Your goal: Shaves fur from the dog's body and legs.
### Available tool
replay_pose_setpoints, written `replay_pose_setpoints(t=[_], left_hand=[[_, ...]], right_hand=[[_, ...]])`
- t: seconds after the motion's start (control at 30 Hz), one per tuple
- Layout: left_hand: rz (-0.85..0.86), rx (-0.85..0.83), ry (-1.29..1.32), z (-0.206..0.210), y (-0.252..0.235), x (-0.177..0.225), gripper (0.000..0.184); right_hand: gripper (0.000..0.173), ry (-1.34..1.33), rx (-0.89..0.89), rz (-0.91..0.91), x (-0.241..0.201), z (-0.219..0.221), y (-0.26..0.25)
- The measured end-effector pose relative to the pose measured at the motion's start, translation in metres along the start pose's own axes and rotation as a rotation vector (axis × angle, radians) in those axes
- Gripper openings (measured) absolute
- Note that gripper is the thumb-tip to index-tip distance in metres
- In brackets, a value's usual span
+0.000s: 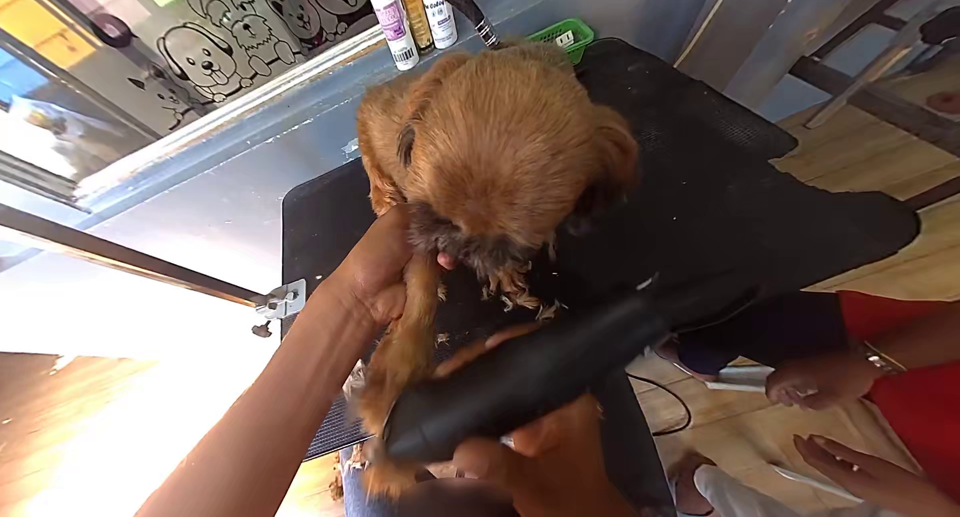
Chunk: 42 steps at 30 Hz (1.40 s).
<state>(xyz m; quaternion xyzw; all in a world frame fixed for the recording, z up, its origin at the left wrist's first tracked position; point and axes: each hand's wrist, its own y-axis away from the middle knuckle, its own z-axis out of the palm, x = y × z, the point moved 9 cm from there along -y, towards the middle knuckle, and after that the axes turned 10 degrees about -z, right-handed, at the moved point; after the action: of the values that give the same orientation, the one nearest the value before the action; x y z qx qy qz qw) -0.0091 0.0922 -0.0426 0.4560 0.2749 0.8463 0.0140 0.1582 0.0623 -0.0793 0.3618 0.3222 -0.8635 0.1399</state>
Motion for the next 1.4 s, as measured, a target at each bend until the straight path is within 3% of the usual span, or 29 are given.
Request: replay_pose_setpoints(t=[0.07,0.2,0.33,0.5,0.63,0.7,0.8,0.87,1.03,1.2,1.3,1.4], left_hand=[[0.023,-0.053,0.028,0.002,0.0,0.003,0.038],[-0.047,-0.065,0.043,0.005,0.003,-0.001,0.048],[-0.049,-0.077,0.05,0.011,0.005,-0.005,0.048],[0.019,-0.103,0.022,0.005,0.006,-0.011,0.041],[0.019,-0.089,0.006,0.007,0.007,-0.009,0.041],[0.026,-0.117,-0.031,0.011,0.008,-0.008,0.043],[0.022,-0.201,-0.061,0.016,0.011,-0.005,0.042],[0.01,-0.26,-0.081,0.018,0.012,-0.005,0.042],[-0.051,-0.567,-0.114,0.029,0.009,-0.013,0.044],[-0.023,-0.762,-0.06,0.039,0.014,-0.017,0.034],[0.027,-0.768,0.014,0.037,0.025,-0.01,0.041],[0.052,-0.764,0.079,0.032,0.037,-0.005,0.042]], right_hand=[[0.058,-0.011,-0.027,-0.031,-0.013,-0.001,-0.002],[0.043,0.309,0.061,-0.262,-0.052,-0.013,-0.043],[0.04,0.431,0.03,-0.366,-0.058,-0.005,-0.064],[0.047,0.498,-0.188,-0.289,-0.046,0.019,-0.032],[0.059,0.279,-0.366,-0.184,-0.038,0.026,-0.012],[0.054,0.291,-0.337,-0.213,-0.053,0.025,-0.019],[0.046,0.567,-0.168,-0.348,-0.076,0.019,-0.029],[0.047,0.657,-0.152,-0.33,-0.071,0.022,-0.026],[0.049,0.57,-0.359,-0.138,-0.072,0.033,-0.029],[0.056,1.123,-0.427,-0.426,-0.116,0.067,-0.088],[0.076,1.479,-0.687,-0.542,-0.108,0.104,-0.114],[0.068,1.627,-0.956,-0.652,-0.081,0.139,-0.118]])
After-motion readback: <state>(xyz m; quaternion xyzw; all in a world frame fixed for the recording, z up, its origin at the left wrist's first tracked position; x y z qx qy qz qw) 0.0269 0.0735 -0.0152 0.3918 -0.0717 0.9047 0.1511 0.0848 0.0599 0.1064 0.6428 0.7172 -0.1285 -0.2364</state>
